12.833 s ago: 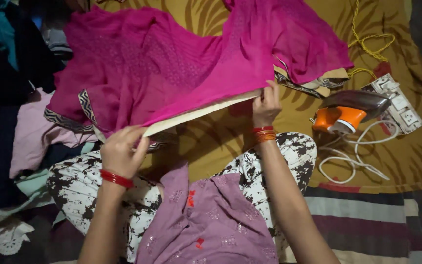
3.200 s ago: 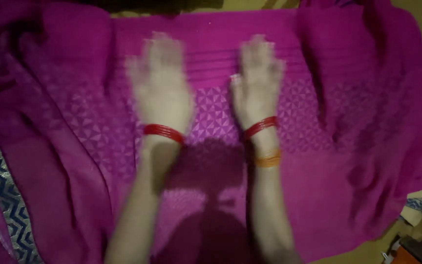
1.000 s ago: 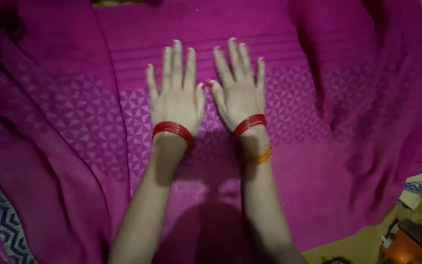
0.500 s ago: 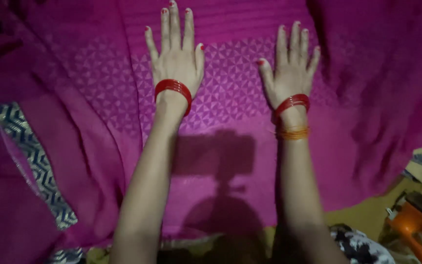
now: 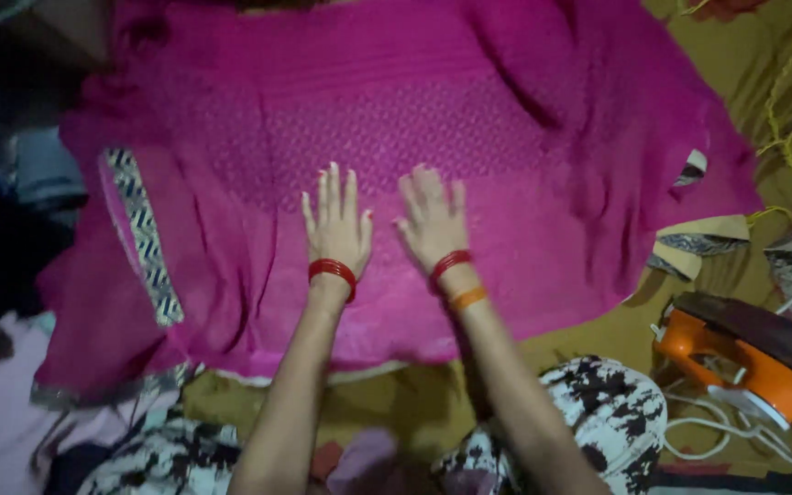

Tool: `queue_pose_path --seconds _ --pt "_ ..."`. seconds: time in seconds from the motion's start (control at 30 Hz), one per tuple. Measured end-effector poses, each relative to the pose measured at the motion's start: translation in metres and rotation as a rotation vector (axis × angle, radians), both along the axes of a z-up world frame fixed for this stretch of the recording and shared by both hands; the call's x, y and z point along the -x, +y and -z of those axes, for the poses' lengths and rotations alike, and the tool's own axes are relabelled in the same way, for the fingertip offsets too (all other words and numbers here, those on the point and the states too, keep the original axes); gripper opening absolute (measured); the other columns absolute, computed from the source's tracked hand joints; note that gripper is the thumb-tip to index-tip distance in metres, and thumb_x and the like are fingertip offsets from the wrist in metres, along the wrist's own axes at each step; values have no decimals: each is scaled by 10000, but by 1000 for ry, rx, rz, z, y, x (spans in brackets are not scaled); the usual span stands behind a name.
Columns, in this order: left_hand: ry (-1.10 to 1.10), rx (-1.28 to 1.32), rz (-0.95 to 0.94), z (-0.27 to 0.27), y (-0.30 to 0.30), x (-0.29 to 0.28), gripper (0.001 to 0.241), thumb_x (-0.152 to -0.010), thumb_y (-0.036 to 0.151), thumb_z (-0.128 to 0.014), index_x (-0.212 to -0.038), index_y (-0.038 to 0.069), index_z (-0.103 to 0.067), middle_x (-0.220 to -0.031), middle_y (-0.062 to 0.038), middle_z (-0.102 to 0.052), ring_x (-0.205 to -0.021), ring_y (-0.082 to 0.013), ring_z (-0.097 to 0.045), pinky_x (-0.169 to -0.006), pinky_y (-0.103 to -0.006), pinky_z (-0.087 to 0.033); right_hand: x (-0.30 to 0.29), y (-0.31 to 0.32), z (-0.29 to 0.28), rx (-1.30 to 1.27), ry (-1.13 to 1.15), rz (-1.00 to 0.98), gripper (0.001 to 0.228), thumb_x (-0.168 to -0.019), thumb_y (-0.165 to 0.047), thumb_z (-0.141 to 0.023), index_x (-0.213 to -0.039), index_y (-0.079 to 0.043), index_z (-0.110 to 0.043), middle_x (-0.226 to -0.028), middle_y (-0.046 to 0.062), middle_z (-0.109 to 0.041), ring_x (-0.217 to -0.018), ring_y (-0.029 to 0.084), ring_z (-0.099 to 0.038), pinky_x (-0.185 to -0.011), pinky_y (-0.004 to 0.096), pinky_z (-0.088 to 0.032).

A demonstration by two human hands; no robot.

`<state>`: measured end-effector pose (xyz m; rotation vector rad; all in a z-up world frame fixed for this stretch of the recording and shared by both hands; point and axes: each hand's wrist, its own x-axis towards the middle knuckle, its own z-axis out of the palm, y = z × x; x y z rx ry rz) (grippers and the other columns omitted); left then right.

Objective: The person is ironing a large pink cloth or saree on a surface.

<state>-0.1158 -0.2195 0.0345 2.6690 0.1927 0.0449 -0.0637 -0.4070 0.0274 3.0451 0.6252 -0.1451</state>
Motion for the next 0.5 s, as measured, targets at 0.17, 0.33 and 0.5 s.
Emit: queue_pose_path --seconds 0.17,0.33,0.5 --pt "143 -145 38 6 5 48 687 -1024 396 -437 -1621 115 -246 -1710 -107 -145 -1577 -264 -137 -1250 -552 -70 39 21 1 -41 20 -82 734 -1034 -517 -437 -1647 -168 -238 -1732 80 -148 -1603 249 -118 -1264 592 -60" --pt "262 -96 -79 -18 34 71 664 -1042 384 -388 -1635 158 -192 -1721 -110 -134 -1581 -264 -143 -1186 -549 -273 25 -25 -18 -4 37 110 770 -1006 -545 -428 -1648 -177 -214 -1726 88 -119 -1590 259 -104 -1246 580 -51" --pt "220 -63 -94 -4 53 104 682 -1045 361 -397 -1652 132 -187 -1731 -119 -122 -1534 -290 -191 -1189 -502 -348 22 -85 -16 -10 -11 241 770 -1019 -559 -421 -1636 -151 -211 -1720 87 -125 -1576 265 -112 -1245 580 -63"
